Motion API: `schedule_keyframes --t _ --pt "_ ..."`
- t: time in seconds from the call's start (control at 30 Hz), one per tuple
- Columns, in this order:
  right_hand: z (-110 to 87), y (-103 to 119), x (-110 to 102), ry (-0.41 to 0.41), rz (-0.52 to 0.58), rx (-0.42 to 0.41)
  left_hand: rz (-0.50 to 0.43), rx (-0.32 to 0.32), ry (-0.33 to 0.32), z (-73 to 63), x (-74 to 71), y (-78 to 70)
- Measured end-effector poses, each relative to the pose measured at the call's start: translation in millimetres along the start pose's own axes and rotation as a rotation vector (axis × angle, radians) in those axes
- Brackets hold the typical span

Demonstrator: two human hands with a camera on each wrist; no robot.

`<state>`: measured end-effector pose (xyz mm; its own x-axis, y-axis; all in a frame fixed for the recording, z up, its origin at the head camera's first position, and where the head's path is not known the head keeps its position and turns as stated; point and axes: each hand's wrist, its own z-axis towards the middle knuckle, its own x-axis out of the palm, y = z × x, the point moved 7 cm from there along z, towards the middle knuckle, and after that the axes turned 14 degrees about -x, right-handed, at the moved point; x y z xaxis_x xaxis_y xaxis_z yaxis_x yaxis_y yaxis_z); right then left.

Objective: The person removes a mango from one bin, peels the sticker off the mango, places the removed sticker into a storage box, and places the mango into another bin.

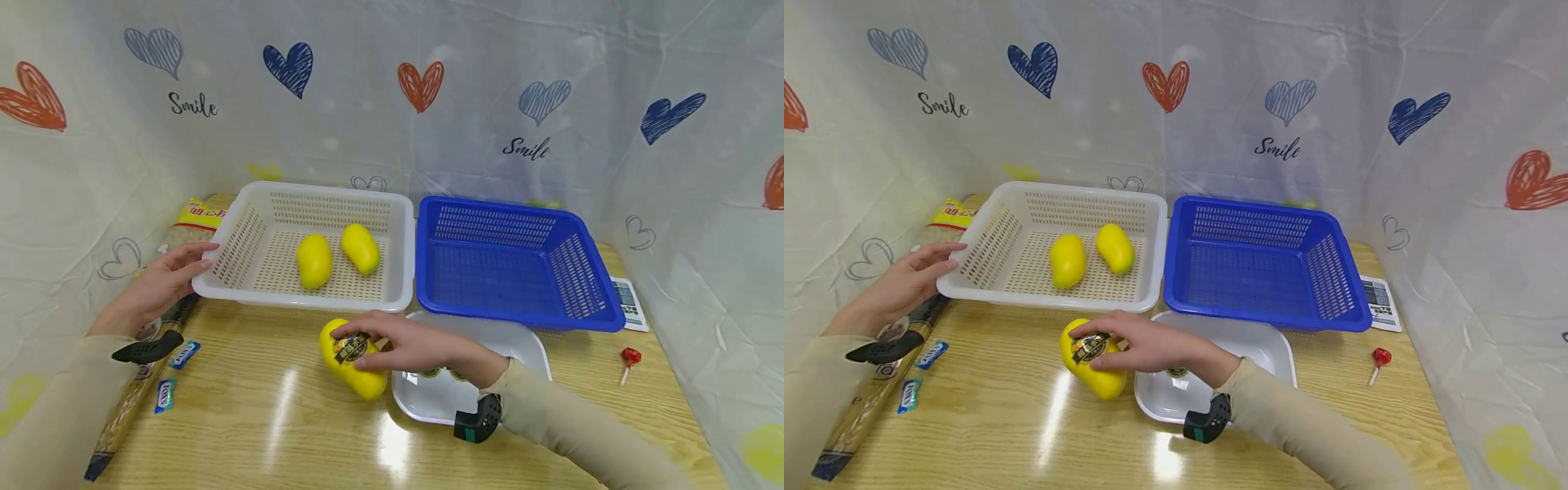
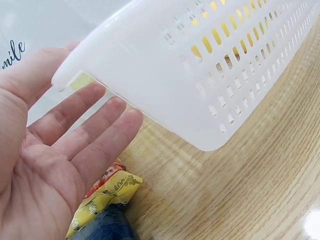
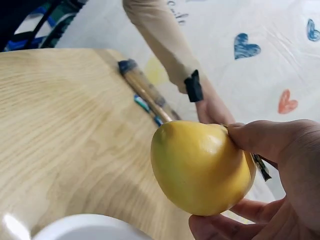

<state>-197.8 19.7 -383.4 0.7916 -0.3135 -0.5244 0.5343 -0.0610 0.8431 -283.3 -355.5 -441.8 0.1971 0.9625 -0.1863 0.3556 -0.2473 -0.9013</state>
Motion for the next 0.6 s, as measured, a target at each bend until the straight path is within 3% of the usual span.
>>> schedule_keyframes --t 0.27,0.6 --pt "14.5 -18 21 0.046 -0.032 0.007 0.024 -0.016 -0.016 2.1 -1.7 1.9" --pt "38.5 -40 36 0.135 -0.251 0.089 0.025 -0.009 -0.015 1.3 -0.2 0.0"
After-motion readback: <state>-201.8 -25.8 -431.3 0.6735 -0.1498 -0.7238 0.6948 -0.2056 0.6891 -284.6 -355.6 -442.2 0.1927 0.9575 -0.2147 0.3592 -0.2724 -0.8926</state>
